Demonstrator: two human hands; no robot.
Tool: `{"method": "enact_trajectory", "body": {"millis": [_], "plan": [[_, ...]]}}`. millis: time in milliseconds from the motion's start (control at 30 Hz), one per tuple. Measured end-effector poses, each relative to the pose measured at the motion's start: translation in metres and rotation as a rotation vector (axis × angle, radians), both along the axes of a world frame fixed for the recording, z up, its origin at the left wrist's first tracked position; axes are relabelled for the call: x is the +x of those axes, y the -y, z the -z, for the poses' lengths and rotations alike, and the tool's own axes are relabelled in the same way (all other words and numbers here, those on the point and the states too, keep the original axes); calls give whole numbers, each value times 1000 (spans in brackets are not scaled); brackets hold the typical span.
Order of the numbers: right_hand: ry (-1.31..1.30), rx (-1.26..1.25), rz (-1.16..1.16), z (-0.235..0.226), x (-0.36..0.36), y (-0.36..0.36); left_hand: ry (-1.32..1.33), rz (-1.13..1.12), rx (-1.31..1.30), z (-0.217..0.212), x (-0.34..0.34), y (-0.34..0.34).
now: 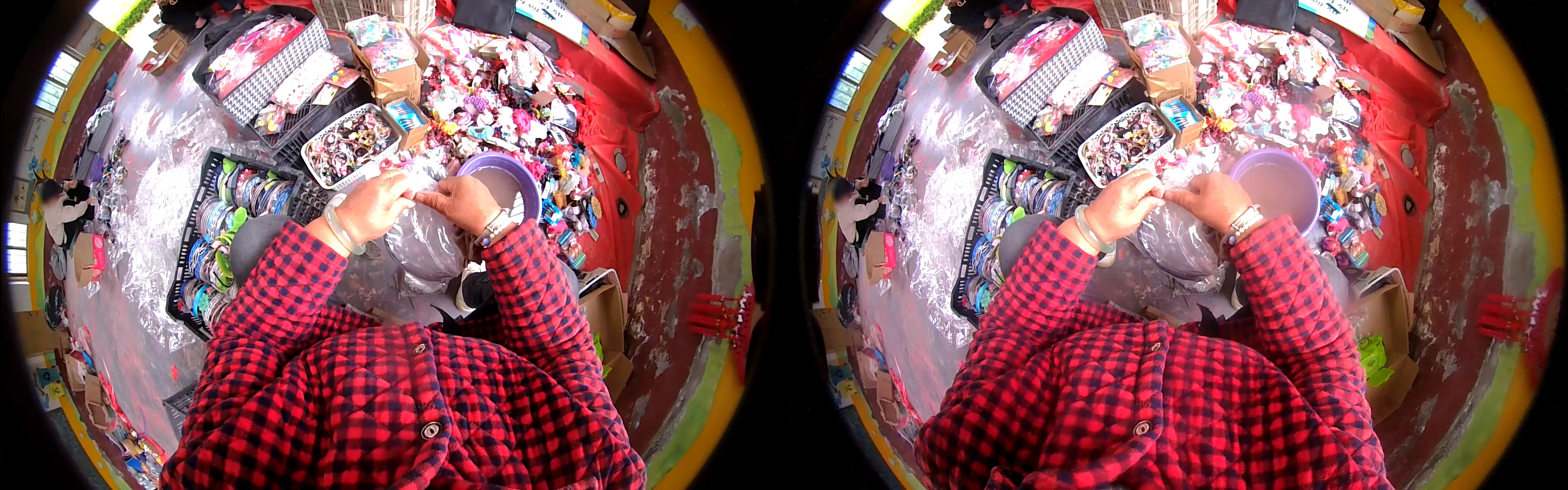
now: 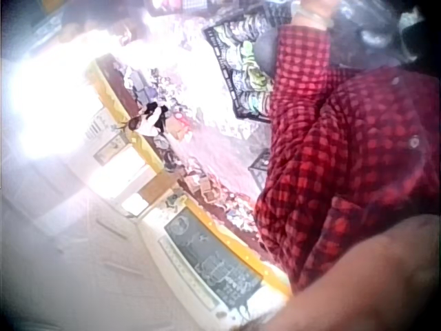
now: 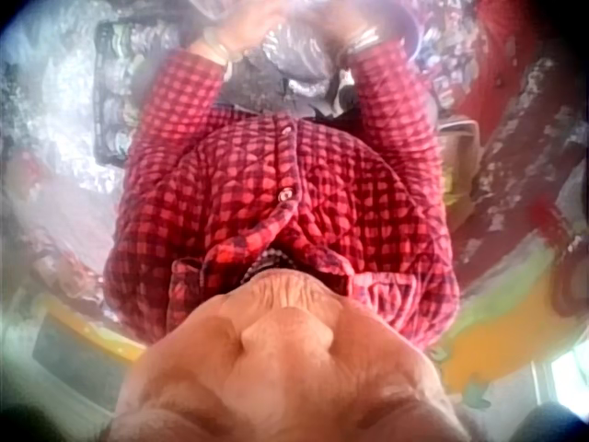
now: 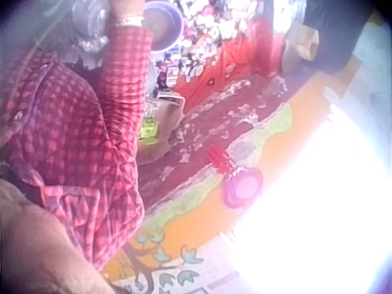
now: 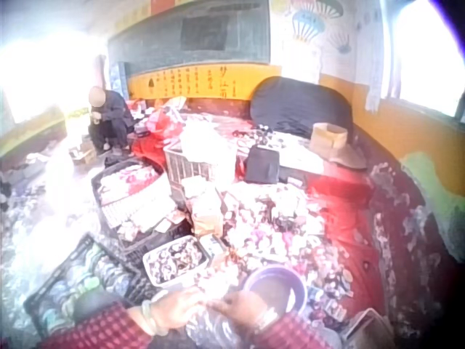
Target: The person wipes a yellow headband and a circular mirrored object with a cloth, then places them into plastic bags.
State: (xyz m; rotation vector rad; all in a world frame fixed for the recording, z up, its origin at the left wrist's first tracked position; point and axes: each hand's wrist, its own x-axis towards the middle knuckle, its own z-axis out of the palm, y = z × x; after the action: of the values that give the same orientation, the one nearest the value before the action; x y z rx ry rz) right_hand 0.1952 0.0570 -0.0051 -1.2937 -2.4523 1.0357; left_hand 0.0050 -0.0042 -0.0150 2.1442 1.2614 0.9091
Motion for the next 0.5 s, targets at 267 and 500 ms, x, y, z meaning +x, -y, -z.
{"method": "enact_trajectory", "body": {"millis": [267,500], "plan": [[-30,-12,-6,13,0,2,-189,44,-83,-13,4,2],[-86,-445,-60,10,3,0,-166,196,-16,-17,-3,11]]}}
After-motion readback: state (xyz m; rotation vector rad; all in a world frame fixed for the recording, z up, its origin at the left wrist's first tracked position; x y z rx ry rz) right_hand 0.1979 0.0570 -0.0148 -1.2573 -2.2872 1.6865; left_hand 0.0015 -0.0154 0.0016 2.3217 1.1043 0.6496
